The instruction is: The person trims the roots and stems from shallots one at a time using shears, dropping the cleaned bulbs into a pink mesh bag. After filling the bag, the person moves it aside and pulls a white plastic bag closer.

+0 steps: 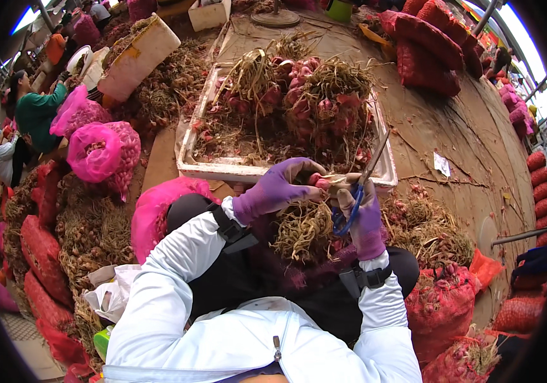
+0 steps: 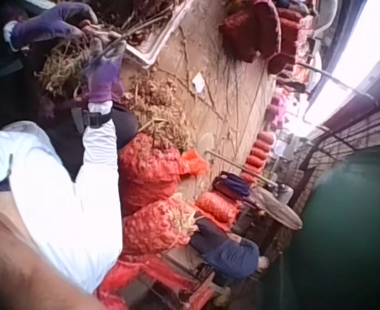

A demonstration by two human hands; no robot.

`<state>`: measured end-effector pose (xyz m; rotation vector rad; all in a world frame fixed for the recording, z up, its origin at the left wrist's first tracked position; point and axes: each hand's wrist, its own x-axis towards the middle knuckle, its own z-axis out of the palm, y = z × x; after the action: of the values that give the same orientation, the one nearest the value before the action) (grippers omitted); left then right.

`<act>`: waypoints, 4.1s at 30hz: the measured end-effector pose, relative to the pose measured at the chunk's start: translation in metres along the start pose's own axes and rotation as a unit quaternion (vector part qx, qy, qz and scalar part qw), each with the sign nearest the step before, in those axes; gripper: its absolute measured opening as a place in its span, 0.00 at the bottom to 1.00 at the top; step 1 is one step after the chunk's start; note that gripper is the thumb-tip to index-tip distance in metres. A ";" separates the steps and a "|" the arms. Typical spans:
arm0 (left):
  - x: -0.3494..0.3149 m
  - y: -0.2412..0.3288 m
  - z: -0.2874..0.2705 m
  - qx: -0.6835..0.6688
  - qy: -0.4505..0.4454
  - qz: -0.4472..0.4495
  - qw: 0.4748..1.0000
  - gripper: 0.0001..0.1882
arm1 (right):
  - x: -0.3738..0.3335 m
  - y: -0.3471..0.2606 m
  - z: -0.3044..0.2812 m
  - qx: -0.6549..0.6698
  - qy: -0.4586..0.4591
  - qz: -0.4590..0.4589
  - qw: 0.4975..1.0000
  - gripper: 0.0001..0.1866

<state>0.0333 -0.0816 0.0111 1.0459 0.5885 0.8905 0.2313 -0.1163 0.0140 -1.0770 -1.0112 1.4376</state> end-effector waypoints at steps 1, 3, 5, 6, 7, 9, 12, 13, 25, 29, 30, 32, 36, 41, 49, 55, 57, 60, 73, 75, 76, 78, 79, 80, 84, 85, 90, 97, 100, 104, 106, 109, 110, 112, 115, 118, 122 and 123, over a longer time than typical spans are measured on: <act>0.000 -0.004 0.003 -0.002 -0.001 -0.003 1.000 0.21 | 0.000 0.003 0.002 0.008 0.001 -0.036 0.999 0.16; 0.000 -0.014 0.004 0.202 -0.019 0.110 0.973 0.20 | -0.003 0.006 0.012 0.079 0.005 0.007 0.997 0.17; -0.001 -0.023 0.004 0.167 -0.014 0.090 0.982 0.19 | -0.007 0.011 0.016 -0.050 -0.001 -0.061 0.997 0.18; 0.000 -0.025 0.003 0.124 -0.011 0.082 0.989 0.19 | -0.007 0.013 0.015 -0.014 0.011 -0.043 0.999 0.17; 0.001 -0.027 0.003 0.081 -0.008 0.073 0.994 0.18 | -0.006 0.012 0.015 -0.013 0.012 -0.042 0.999 0.17; 0.001 -0.021 0.006 0.059 0.018 0.033 0.998 0.17 | -0.004 0.012 0.013 0.043 0.028 -0.038 0.998 0.17; 0.003 -0.022 0.006 0.127 0.046 0.021 0.991 0.15 | -0.003 0.013 0.011 0.043 0.047 -0.036 0.997 0.17; 0.003 -0.023 0.005 0.217 0.048 0.052 0.974 0.14 | -0.003 0.013 0.010 0.044 0.055 -0.035 0.997 0.16; 0.004 -0.026 0.001 0.102 0.091 0.029 0.990 0.13 | -0.005 0.003 0.008 0.145 0.066 -0.024 0.987 0.15; 0.004 -0.012 0.000 0.255 0.091 0.033 0.962 0.10 | -0.007 0.002 0.016 0.055 0.082 -0.028 0.995 0.16; 0.005 -0.015 0.000 0.255 0.091 0.033 0.962 0.10 | -0.007 0.003 0.014 0.029 0.061 -0.002 0.998 0.19; 0.005 -0.025 0.002 0.143 0.080 0.057 0.985 0.17 | -0.007 0.012 0.016 0.013 0.060 -0.018 0.998 0.20; 0.006 -0.018 0.003 0.172 -0.037 0.056 0.983 0.32 | -0.007 0.025 0.013 -0.011 0.043 -0.049 0.998 0.24; 0.004 -0.015 0.005 0.147 -0.028 -0.026 0.988 0.24 | -0.005 0.025 0.011 -0.192 0.014 -0.151 0.970 0.26; 0.002 -0.031 -0.010 -0.161 -0.019 -0.088 0.983 0.22 | -0.005 0.009 0.014 0.033 0.013 -0.073 0.997 0.23; 0.003 -0.020 -0.002 0.047 0.008 -0.103 0.994 0.22 | -0.008 0.014 0.015 -0.027 0.029 -0.085 0.996 0.22; 0.005 -0.022 0.002 0.036 0.022 -0.130 0.991 0.22 | -0.011 0.014 0.015 -0.047 0.030 -0.110 0.992 0.19; 0.004 -0.026 0.007 0.054 0.024 -0.092 0.994 0.19 | -0.004 0.026 0.004 -0.199 0.079 -0.174 0.961 0.17; 0.003 -0.034 -0.008 -0.083 -0.036 -0.110 0.990 0.22 | -0.001 0.004 0.000 -0.023 0.041 -0.054 0.997 0.17; 0.003 -0.035 -0.007 -0.085 -0.031 -0.100 0.991 0.20 | -0.004 0.004 0.003 -0.026 0.025 -0.039 0.999 0.17; 0.004 -0.036 -0.004 -0.086 -0.032 -0.102 0.991 0.20 | -0.006 0.003 0.008 -0.025 0.025 -0.041 0.999 0.17; 0.007 -0.039 0.003 -0.012 0.022 -0.070 0.997 0.18 | -0.010 0.008 0.015 -0.121 0.040 -0.061 0.990 0.18; 0.007 -0.041 0.004 -0.013 0.022 -0.071 0.997 0.18 | -0.011 0.011 0.016 -0.216 0.054 -0.082 0.972 0.19; 0.005 -0.043 0.005 -0.017 0.018 -0.062 0.998 0.16 | -0.010 0.017 0.012 -0.225 0.054 -0.089 0.969 0.21; 0.003 -0.038 0.011 -0.008 0.030 -0.012 0.999 0.12 | -0.008 0.004 0.013 -0.038 0.051 -0.091 0.994 0.23; 0.003 -0.038 0.011 -0.010 0.030 0.017 0.999 0.11 | -0.008 0.004 0.013 -0.038 0.050 -0.092 0.994 0.23; 0.001 -0.040 0.003 -0.111 0.017 0.081 0.990 0.09 | -0.016 -0.009 0.010 0.141 0.009 -0.031 0.989 0.21; 0.007 -0.012 0.009 -0.006 0.079 -0.030 0.996 0.14 | -0.009 0.013 0.009 0.001 0.055 -0.082 0.995 0.24; 0.002 -0.040 0.011 0.257 0.090 0.005 0.962 0.11 | -0.010 0.026 0.015 -0.031 0.059 -0.106 0.992 0.25; -0.008 -0.038 0.021 0.281 0.126 0.088 0.947 0.09 | -0.013 0.028 0.014 -0.020 0.067 -0.038 0.997 0.24; -0.006 -0.043 0.017 0.171 0.118 0.054 0.977 0.09 | -0.011 0.029 0.008 0.144 0.057 0.009 0.988 0.23; -0.001 -0.035 0.011 -0.009 0.094 0.015 0.995 0.09 | -0.010 0.017 0.003 0.179 0.038 -0.021 0.983 0.22; 0.000 -0.031 0.010 -0.076 0.079 0.012 0.994 0.09 | -0.015 0.007 0.004 0.132 0.021 -0.040 0.990 0.22; 0.000 -0.029 0.011 -0.079 0.100 0.021 0.992 0.09 | -0.013 -0.008 0.002 0.137 -0.020 -0.004 0.990 0.22; 0.004 -0.029 0.004 -0.061 0.141 0.113 0.982 0.11 | -0.014 -0.018 -0.010 0.182 -0.097 0.073 0.976 0.24; 0.003 -0.009 -0.019 0.023 0.153 -0.063 0.986 0.14 | -0.014 -0.011 -0.018 0.164 -0.107 0.086 0.977 0.26; 0.008 -0.011 -0.001 0.139 0.052 -0.054 0.988 0.21 | -0.005 -0.005 -0.009 0.093 0.011 0.007 0.996 0.25; 0.006 -0.008 0.007 0.137 0.053 -0.052 0.988 0.21 | -0.005 -0.006 -0.009 0.091 0.010 0.007 0.996 0.25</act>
<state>0.0443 -0.0815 0.0067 1.2074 0.8651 0.7897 0.2417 -0.1197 0.0176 -0.9648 -0.8422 1.4967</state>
